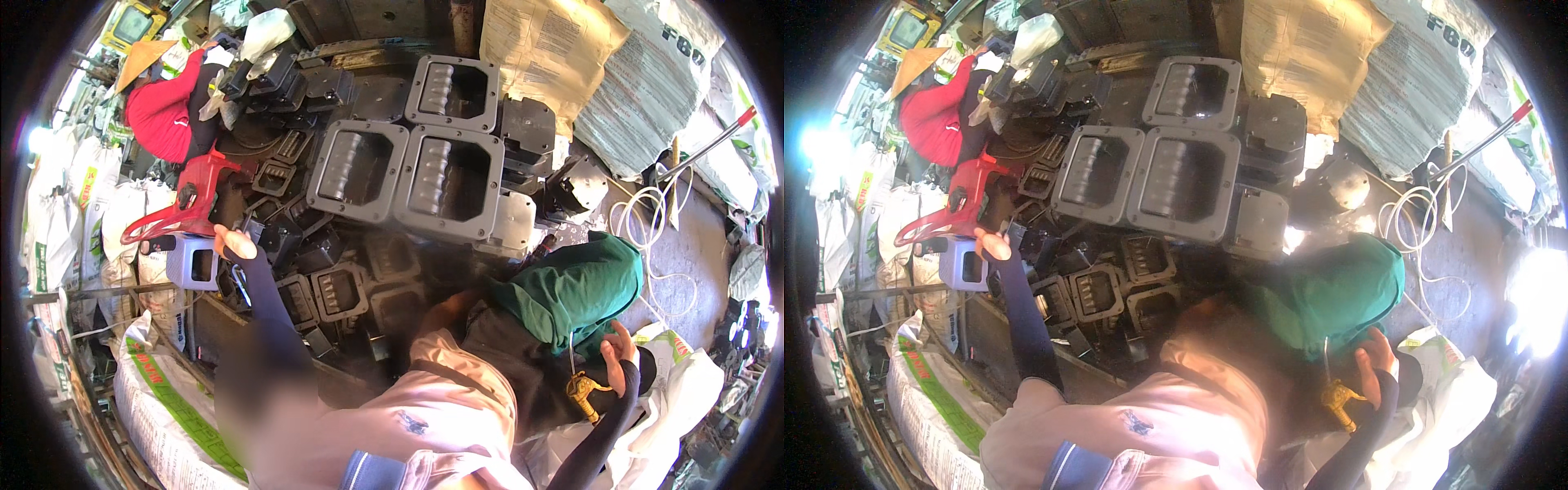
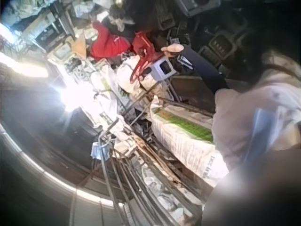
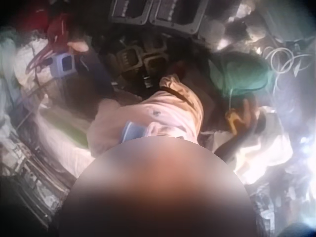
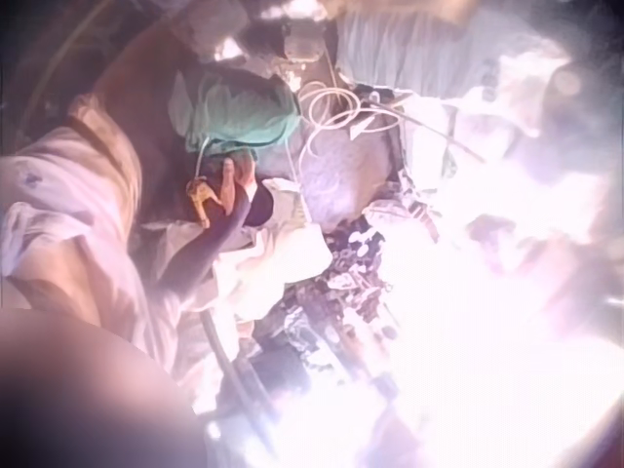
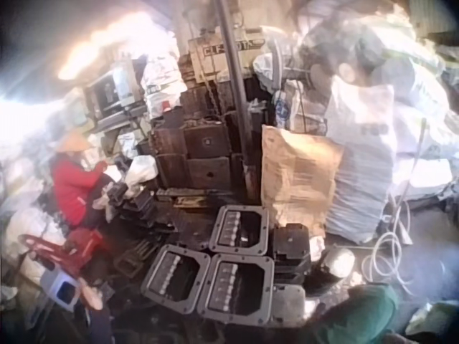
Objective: The person sits on the floor and repeatedly cleans black plastic parts using a green cloth and a handheld air nozzle. They wipe each part, then blow air into crevices, and place the cleaned parts aside.
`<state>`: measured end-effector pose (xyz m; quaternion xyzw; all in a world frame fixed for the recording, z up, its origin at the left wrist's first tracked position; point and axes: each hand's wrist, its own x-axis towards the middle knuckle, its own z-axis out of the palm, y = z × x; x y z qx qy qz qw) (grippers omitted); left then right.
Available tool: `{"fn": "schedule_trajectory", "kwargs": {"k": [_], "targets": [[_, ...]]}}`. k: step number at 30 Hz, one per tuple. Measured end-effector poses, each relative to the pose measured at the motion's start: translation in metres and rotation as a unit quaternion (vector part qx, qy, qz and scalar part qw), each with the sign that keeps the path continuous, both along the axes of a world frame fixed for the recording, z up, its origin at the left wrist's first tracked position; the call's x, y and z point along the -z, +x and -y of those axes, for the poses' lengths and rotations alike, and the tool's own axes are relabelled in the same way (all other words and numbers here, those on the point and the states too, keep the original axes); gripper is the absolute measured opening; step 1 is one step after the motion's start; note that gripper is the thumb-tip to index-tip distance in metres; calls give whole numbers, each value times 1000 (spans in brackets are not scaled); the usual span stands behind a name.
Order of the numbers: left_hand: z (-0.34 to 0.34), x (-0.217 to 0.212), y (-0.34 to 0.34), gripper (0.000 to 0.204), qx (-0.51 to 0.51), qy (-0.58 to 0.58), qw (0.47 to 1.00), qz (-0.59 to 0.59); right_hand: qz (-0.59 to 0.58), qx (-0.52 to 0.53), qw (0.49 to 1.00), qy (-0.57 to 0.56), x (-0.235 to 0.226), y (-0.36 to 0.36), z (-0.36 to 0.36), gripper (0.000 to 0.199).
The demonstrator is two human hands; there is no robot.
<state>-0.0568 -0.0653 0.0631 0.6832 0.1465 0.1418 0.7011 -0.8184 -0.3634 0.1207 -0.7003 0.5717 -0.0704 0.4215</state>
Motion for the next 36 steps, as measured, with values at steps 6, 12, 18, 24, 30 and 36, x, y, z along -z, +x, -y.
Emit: {"fn": "schedule_trajectory", "kwargs": {"k": [6, 12, 18, 24, 30, 36], "targets": [[111, -151, -169, 30, 139, -16, 888, 437, -100, -43, 993, 36, 27, 9, -27, 62], [215, -140, -376, 25, 633, -35, 600, 488, -132, -69, 989, 16, 19, 29, -54, 64], [340, -53, -478, 40, 737, 201, 604, 227, -157, -61, 986, -7, 3, 22, -60, 66], [448, 3, -479, 100, 639, 478, 554, 237, -143, -18, 985, -98, -5, -4, -89, 86], [520, 23, -475, 136, 623, 610, 467, 148, -268, -33, 948, -170, 24, -7, -119, 95], [539, 27, -476, 133, 643, 605, 463, 79, -266, 14, 946, -184, 26, -17, -125, 79]]}}
